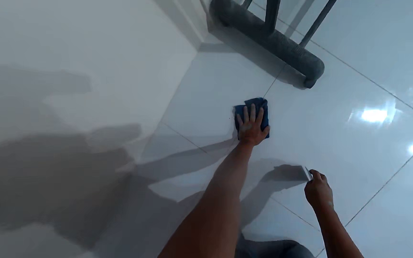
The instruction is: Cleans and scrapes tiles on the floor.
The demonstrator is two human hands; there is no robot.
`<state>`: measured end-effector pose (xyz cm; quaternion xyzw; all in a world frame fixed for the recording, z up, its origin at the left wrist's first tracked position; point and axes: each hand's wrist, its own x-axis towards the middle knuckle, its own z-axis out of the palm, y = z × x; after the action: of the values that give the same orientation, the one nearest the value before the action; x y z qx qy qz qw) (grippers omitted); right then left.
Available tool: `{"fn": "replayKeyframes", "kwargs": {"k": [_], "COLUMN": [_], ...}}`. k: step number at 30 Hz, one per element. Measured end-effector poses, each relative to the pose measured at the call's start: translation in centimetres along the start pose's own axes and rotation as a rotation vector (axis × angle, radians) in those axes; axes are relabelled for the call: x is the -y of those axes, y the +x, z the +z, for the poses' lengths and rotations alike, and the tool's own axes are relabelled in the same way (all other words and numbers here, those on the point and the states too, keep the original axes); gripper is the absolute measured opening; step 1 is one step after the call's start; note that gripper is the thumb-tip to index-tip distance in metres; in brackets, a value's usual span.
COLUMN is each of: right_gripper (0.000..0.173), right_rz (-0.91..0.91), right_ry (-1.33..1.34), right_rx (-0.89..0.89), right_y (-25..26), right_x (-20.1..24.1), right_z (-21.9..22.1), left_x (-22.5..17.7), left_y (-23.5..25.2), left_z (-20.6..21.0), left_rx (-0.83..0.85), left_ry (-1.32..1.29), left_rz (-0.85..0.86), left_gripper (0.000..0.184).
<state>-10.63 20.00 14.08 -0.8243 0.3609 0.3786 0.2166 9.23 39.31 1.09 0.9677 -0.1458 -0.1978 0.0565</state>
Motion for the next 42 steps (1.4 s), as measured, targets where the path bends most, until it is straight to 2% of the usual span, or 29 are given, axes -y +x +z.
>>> {"fn": "replayKeyframes", "kwargs": {"k": [2, 3, 5, 8, 10, 12, 14, 16, 21, 22, 25, 26, 30, 34, 36, 39, 42], "right_gripper": [0.047, 0.047, 0.048, 0.049, 0.046, 0.041, 0.038, 0.04, 0.036, 0.034, 0.037, 0.038, 0.037, 0.038, 0.039, 0.039, 0.042], "right_rz": [-0.023, -0.061, -0.202, -0.426, -0.568, -0.69, -0.744, -0.705, -0.482, -0.457, -0.545, -0.544, -0.417, -0.595, -0.58, -0.424, -0.495], "right_ry": [-0.04, -0.054, -0.088, -0.179, -0.268, -0.359, -0.385, -0.407, -0.321, -0.315, -0.349, -0.351, -0.301, -0.333, -0.31, -0.269, -0.314], "right_rx": [0.05, 0.07, 0.085, 0.124, 0.117, 0.068, -0.011, -0.047, -0.166, -0.176, -0.155, -0.125, -0.189, -0.149, -0.162, -0.222, -0.254], "right_y": [-1.0, -1.6, -2.7, -4.1, -4.2, -3.4, -2.6, -1.9, 2.3, 2.2, -0.2, -0.3, 2.8, -0.9, 0.4, 2.9, 0.1], "right_x": [2.2, 3.3, 5.7, 11.8, 16.8, 21.2, 23.6, 26.1, 31.5, 32.2, 32.5, 32.7, 33.9, 33.2, 33.3, 32.7, 26.8], "right_z": [0.2, 0.6, 2.3, 6.1, 8.4, 10.6, 13.9, 14.7, 10.0, 10.0, 13.6, 13.5, 10.0, 15.4, 13.6, 9.5, 13.1], "left_x": [5.3, 8.6, 15.2, 23.6, 27.0, 28.8, 29.4, 29.6, 29.8, 29.8, 29.9, 29.9, 30.0, 29.6, 29.7, 29.9, 29.6], "left_y": [-2.2, -4.6, -10.9, -20.0, -22.4, -22.0, -22.3, -21.8, -22.0, -22.1, -22.0, -21.8, -22.0, -21.8, -21.8, -22.1, -22.0], "left_z": [0.8, 1.5, 2.7, 4.3, 3.9, 3.2, 3.1, 3.0, 3.4, 3.5, 3.7, 3.6, 3.8, 3.2, 3.6, 3.9, 3.4], "left_rx": [-0.113, -0.167, -0.204, -0.286, -0.271, -0.268, -0.242, -0.219, -0.216, -0.224, -0.24, -0.241, -0.211, -0.224, -0.25, -0.223, -0.183], "left_ry": [0.001, 0.002, -0.007, -0.028, -0.06, -0.106, -0.11, -0.146, -0.178, -0.171, -0.153, -0.159, -0.14, -0.159, -0.157, -0.141, -0.162], "left_rz": [0.071, 0.026, -0.137, -0.447, -0.699, -0.815, -0.825, -0.824, -0.804, -0.797, -0.799, -0.797, -0.802, -0.798, -0.782, -0.803, -0.812], "left_gripper": [0.074, 0.073, 0.075, 0.079, 0.08, 0.081, 0.081, 0.081, 0.085, 0.086, 0.088, 0.088, 0.088, 0.086, 0.086, 0.086, 0.084]}}
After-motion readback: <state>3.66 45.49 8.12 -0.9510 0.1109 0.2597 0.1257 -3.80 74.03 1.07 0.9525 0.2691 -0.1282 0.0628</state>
